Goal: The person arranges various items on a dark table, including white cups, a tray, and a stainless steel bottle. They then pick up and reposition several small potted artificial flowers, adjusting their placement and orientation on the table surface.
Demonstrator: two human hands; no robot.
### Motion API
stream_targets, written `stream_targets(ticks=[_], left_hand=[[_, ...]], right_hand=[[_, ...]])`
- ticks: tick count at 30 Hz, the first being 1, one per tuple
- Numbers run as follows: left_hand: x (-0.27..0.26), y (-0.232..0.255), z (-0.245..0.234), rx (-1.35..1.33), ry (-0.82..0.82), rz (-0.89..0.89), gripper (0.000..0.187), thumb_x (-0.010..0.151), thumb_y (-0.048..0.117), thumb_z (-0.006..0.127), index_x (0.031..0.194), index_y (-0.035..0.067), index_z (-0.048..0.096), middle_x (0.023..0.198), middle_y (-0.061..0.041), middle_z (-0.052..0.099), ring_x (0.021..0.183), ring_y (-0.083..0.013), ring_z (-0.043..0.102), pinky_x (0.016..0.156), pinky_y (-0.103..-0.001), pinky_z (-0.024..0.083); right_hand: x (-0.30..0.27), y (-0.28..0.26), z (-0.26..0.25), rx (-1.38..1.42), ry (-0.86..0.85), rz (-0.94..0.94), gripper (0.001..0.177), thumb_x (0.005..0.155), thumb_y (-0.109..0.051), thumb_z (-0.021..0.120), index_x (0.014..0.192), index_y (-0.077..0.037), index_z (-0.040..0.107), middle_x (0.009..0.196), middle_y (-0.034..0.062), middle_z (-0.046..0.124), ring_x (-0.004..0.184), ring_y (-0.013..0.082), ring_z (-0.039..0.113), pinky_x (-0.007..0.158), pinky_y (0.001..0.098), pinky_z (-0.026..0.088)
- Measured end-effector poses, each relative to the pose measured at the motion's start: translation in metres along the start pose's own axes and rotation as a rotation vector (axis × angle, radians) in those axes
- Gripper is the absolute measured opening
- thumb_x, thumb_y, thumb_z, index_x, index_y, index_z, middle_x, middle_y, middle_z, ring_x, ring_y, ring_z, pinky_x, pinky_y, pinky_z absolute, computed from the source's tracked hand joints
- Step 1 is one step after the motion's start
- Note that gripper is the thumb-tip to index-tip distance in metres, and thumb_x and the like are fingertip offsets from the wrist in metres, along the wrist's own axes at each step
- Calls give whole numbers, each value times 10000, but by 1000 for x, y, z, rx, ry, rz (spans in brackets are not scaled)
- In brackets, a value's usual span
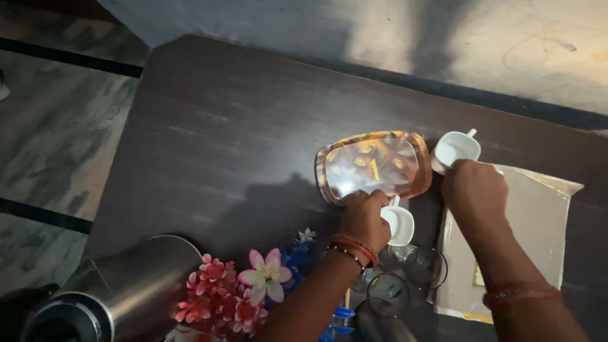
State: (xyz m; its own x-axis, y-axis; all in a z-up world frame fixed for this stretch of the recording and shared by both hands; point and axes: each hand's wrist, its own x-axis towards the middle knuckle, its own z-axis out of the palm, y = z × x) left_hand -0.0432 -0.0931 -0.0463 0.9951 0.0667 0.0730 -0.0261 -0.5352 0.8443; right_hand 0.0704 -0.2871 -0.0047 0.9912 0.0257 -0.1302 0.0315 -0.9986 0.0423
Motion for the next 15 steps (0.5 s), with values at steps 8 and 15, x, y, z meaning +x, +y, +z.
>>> stream_targets(ticks=[8, 15], left_hand=[[-3, -8, 1, 43, 55, -177, 239, 726, -20, 654, 961, 22, 655, 990, -225, 649, 997, -429, 602, 887, -510, 488], [-2, -16, -25, 123, 287, -341, 251, 714, -1, 694, 958, 37, 650, 1047, -212, 634, 1042, -440, 588, 886, -536, 483]], right_hand=[[15, -48, -5, -4, -98, -170, 200, 853, -253, 680, 932, -93, 772, 862, 213, 737, 814, 403, 731, 751, 495, 589], [3, -131, 4, 93, -47, -579, 172, 845, -209, 660, 916, -78, 746, 857, 184, 725, 800, 361, 724, 710, 474, 583]])
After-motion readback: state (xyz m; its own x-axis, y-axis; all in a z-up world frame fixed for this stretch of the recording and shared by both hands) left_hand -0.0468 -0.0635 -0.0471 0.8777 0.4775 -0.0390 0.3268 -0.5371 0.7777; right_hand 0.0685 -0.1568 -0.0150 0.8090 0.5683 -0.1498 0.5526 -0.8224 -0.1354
